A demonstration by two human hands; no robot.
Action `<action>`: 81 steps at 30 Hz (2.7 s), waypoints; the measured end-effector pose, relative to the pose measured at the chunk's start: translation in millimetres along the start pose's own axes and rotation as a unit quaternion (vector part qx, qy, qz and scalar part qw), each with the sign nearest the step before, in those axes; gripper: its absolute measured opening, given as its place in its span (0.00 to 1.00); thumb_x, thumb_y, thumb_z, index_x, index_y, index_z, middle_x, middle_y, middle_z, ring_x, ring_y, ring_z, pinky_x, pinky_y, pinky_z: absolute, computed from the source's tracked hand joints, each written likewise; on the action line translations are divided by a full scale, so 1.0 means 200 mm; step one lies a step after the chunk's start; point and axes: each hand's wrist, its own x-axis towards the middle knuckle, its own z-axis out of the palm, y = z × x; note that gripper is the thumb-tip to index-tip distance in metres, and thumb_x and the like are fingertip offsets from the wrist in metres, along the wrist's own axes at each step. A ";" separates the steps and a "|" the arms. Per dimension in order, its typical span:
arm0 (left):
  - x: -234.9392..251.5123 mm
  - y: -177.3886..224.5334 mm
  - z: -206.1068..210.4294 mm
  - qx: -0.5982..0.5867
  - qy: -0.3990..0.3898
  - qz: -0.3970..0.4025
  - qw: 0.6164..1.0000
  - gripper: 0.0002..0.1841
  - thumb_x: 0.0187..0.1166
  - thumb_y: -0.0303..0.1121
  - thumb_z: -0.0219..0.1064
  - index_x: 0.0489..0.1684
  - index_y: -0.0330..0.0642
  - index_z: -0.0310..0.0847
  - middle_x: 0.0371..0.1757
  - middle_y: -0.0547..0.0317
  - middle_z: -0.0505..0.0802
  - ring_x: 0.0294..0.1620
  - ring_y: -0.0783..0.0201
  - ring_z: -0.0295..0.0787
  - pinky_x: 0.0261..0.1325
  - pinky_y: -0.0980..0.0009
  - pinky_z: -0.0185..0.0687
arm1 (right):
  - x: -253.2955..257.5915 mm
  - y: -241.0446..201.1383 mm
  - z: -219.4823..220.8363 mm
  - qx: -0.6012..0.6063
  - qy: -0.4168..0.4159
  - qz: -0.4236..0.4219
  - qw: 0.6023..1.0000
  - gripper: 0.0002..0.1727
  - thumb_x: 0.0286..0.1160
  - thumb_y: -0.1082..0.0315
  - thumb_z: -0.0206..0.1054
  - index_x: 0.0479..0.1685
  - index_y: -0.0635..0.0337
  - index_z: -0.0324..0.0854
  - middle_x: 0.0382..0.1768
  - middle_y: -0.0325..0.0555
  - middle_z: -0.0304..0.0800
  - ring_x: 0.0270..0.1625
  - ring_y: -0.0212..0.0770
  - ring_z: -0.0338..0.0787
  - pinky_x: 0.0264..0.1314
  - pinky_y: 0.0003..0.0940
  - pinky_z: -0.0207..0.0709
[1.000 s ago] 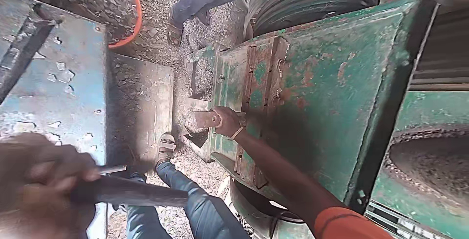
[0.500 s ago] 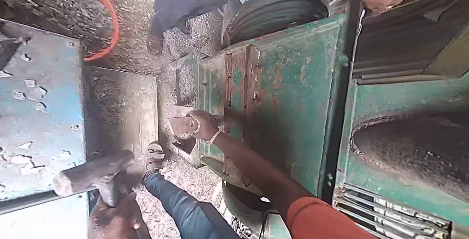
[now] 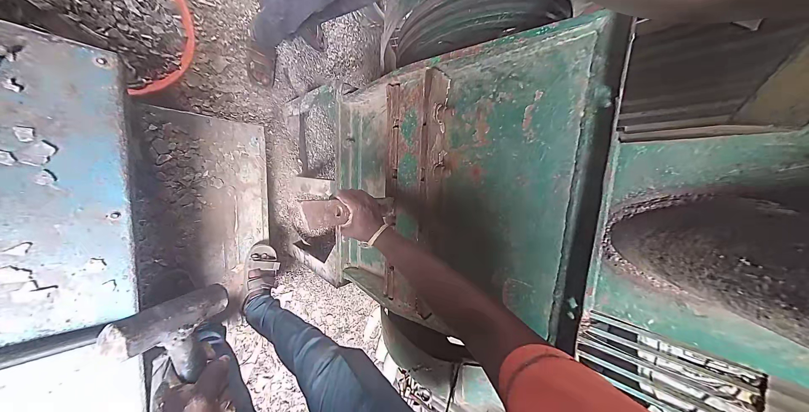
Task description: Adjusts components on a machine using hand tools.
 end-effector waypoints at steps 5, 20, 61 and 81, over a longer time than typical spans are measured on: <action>0.01 0.10 0.22 -0.061 -0.030 0.039 0.997 0.07 0.76 0.24 0.59 0.47 0.44 0.70 0.12 0.72 0.72 0.06 0.74 0.66 0.09 0.76 0.69 | -0.02 0.01 0.01 0.008 -0.017 0.006 1.000 0.35 0.36 0.70 0.87 0.59 0.59 0.88 0.52 0.53 0.94 0.58 0.55 0.91 0.64 0.56 0.81; 0.00 0.22 0.68 -0.185 -0.101 0.012 0.977 0.06 0.81 0.19 0.55 0.45 0.39 0.66 0.11 0.68 0.67 0.05 0.73 0.63 0.08 0.77 0.69 | -0.03 0.01 -0.01 0.003 0.018 -0.031 0.999 0.35 0.33 0.70 0.88 0.55 0.60 0.88 0.49 0.54 0.94 0.54 0.56 0.93 0.57 0.58 0.84; -0.15 -0.10 0.24 0.084 0.069 0.161 0.981 0.40 0.51 0.26 0.85 0.67 0.23 0.68 0.51 0.57 0.89 0.51 0.79 0.86 0.61 0.79 0.83 | -0.12 -0.49 0.33 0.657 0.057 0.532 0.532 0.32 0.83 0.48 0.66 0.76 0.63 0.71 0.70 0.59 0.81 0.69 0.51 0.82 0.68 0.53 0.78; 0.20 0.26 0.80 0.067 0.014 0.305 0.950 0.32 0.60 0.22 0.79 0.65 0.32 0.68 0.48 0.58 0.96 0.47 0.68 0.97 0.52 0.70 0.95 | -0.08 -0.05 0.05 0.603 0.119 0.566 0.550 0.55 0.62 0.32 0.77 0.83 0.61 0.61 0.62 0.65 0.83 0.57 0.57 0.85 0.52 0.58 0.82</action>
